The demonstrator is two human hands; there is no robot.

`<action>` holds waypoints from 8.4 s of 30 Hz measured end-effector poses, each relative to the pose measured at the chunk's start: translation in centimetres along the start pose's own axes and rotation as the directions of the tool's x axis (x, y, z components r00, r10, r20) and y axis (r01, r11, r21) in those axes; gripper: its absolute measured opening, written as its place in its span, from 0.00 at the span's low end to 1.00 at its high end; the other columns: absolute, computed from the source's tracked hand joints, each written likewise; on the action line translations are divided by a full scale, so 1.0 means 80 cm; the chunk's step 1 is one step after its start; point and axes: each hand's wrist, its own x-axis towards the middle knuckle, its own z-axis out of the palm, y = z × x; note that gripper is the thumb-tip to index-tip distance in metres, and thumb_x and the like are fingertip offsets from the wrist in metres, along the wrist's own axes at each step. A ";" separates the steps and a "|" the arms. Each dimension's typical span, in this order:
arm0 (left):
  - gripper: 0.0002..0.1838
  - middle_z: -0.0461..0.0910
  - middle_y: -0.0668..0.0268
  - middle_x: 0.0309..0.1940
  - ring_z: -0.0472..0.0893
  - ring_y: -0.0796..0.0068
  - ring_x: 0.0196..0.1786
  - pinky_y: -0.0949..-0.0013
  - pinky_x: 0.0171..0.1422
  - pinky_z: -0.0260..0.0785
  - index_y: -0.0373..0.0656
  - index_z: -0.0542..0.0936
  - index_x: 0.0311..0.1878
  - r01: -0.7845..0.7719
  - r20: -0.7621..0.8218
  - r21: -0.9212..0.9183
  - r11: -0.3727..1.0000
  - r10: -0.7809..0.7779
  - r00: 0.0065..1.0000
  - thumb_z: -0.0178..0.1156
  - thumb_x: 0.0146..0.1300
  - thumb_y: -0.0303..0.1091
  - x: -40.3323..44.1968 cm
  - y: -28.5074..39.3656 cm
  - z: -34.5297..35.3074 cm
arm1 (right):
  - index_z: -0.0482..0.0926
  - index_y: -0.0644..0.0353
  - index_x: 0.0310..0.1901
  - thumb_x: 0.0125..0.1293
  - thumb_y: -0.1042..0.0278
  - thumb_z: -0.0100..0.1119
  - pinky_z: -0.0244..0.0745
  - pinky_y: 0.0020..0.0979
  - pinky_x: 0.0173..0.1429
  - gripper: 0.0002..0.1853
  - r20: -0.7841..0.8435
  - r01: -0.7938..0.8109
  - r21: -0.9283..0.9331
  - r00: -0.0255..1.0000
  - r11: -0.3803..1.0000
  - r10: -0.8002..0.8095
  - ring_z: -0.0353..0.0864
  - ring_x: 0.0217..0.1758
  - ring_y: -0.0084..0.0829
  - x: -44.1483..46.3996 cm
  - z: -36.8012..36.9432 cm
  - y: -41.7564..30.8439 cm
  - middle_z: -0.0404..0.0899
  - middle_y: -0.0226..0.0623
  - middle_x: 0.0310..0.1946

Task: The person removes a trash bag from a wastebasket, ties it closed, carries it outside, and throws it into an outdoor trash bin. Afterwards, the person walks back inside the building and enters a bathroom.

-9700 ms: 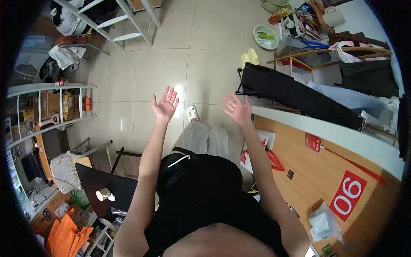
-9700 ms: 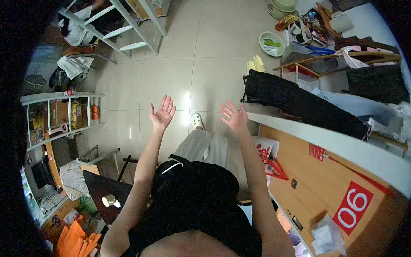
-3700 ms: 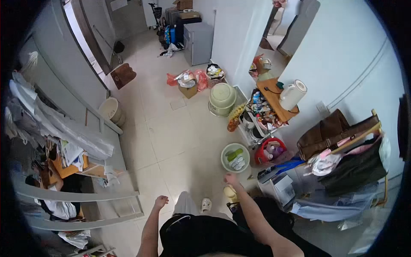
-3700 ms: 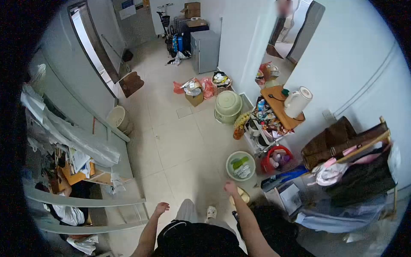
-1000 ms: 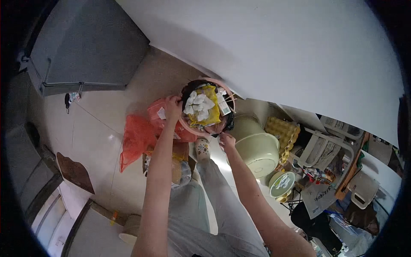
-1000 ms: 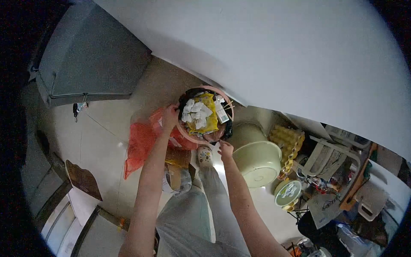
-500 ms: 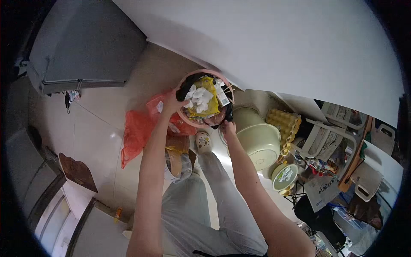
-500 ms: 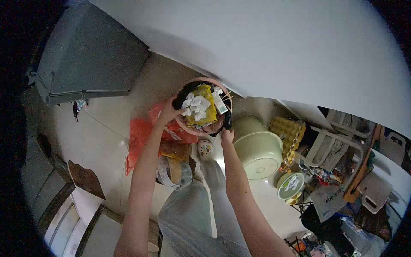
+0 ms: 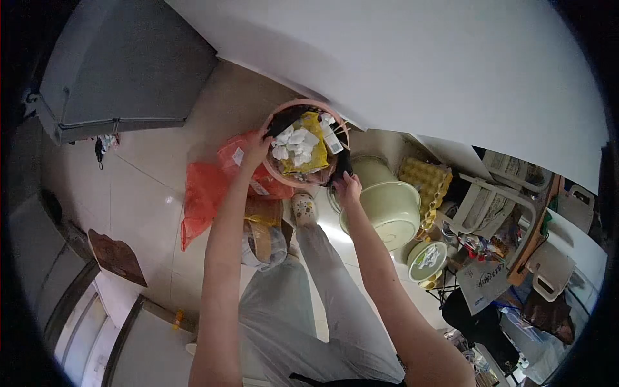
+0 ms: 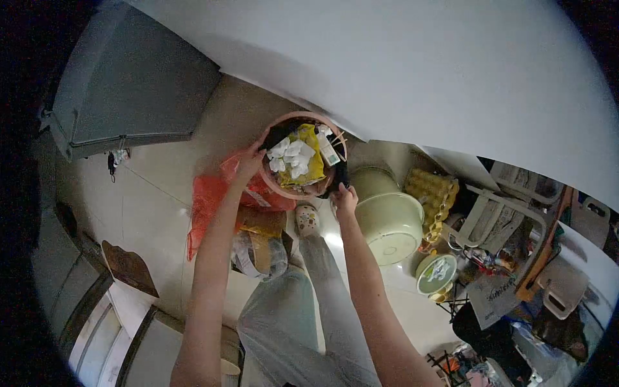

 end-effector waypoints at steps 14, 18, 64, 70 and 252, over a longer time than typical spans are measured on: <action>0.09 0.74 0.69 0.31 0.72 0.79 0.36 0.76 0.43 0.64 0.39 0.70 0.44 0.070 0.001 -0.236 0.969 -0.072 0.997 0.46 0.63 0.29 -0.013 -0.001 0.007 | 0.66 0.57 0.31 0.59 0.62 0.52 0.66 0.25 0.20 0.09 -0.017 -0.037 -0.382 0.999 0.923 0.033 0.67 0.16 0.23 -0.041 0.020 -0.089 0.70 0.31 0.18; 0.10 0.75 0.66 0.32 0.73 0.77 0.38 0.75 0.44 0.64 0.39 0.70 0.46 -0.049 0.001 -0.176 0.983 0.050 0.999 0.47 0.63 0.30 -0.026 0.028 0.005 | 0.67 0.59 0.33 0.56 0.65 0.56 0.64 0.23 0.26 0.10 0.091 0.014 -0.430 0.996 0.903 0.027 0.68 0.20 0.21 -0.056 0.035 -0.109 0.73 0.30 0.22; 0.13 0.66 0.55 0.44 0.73 0.54 0.39 0.59 0.42 0.66 0.36 0.73 0.43 -0.157 0.002 0.284 0.946 0.163 0.987 0.53 0.53 0.28 -0.106 0.091 0.097 | 0.73 0.65 0.26 0.53 0.62 0.62 0.65 0.26 0.27 0.14 0.186 -0.026 -0.355 0.978 0.935 0.098 0.70 0.23 0.21 -0.059 0.108 -0.033 0.72 0.30 0.19; 0.22 0.66 0.55 0.43 0.69 0.52 0.47 0.55 0.48 0.63 0.38 0.70 0.49 -0.081 -0.130 0.280 0.957 0.121 0.984 0.55 0.48 0.26 -0.139 0.108 0.117 | 0.74 0.65 0.20 0.50 0.64 0.63 0.64 0.25 0.24 0.13 -0.009 -0.039 -0.583 0.999 0.812 0.042 0.69 0.19 0.23 -0.067 0.148 -0.026 0.73 0.30 0.20; 0.12 0.71 0.65 0.33 0.73 0.67 0.35 0.67 0.35 0.68 0.40 0.67 0.42 0.219 0.131 -0.969 0.109 -0.524 0.842 0.53 0.53 0.23 -0.168 -0.075 0.153 | 0.67 0.70 0.19 0.52 0.63 0.56 0.60 0.33 0.21 0.17 0.380 0.414 -0.600 0.901 0.685 -0.212 0.65 0.13 0.31 -0.145 0.151 -0.056 0.65 0.44 0.11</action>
